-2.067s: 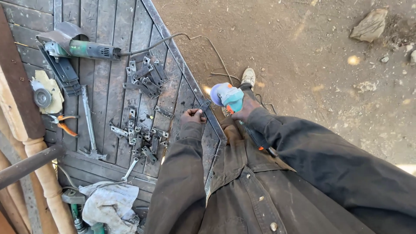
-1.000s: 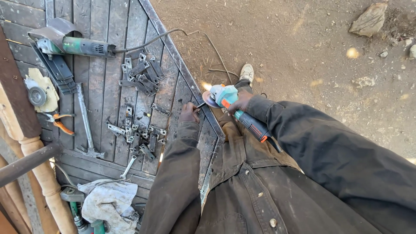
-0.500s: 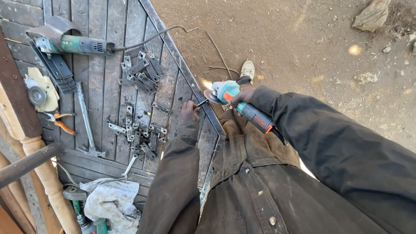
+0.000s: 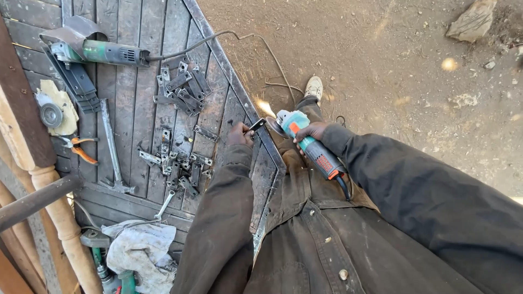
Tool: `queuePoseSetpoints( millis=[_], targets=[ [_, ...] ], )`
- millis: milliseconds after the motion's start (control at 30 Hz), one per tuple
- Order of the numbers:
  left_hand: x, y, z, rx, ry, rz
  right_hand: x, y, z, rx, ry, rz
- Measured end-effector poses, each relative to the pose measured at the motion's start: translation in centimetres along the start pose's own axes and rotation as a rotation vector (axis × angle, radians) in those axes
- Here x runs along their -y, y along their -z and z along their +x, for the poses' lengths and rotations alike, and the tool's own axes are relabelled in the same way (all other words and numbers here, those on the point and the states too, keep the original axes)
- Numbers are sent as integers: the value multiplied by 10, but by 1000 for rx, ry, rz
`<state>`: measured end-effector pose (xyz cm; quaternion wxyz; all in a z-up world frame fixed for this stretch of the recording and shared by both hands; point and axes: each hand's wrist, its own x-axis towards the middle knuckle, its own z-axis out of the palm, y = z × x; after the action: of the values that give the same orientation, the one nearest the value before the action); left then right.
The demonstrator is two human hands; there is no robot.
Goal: Using a handheld angle grinder to smooth the edges of metal brackets on a fabrication table.
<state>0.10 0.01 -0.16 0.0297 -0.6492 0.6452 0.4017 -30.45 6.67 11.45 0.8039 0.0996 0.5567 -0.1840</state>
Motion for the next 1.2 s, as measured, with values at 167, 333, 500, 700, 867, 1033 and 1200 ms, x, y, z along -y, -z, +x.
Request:
queuePoseSetpoints(
  millis=[167, 333, 500, 700, 867, 1033, 1200],
  targets=[
    [-6, -5, -5, -59, 45, 1, 29, -44, -83, -4, 189, -80],
    [-45, 9, -43, -157, 92, -97, 14, -46, -59, -90, 267, -249],
    [-1, -47, -14, -209, 31, -147, -13, -16, -16, -347, 327, -412],
    [-30, -33, -36, -318, -140, -26, 0, -43, -33, -289, 390, -486],
    [-73, 13, -67, -306, -26, -361, 11, -44, -42, -343, 388, -430],
    [-93, 23, -87, -440, 93, -1134, 8, -39, -72, -347, 322, -529],
    [-16, -46, -54, -738, -552, 34, -19, -21, -36, -370, 437, -414]
  ],
)
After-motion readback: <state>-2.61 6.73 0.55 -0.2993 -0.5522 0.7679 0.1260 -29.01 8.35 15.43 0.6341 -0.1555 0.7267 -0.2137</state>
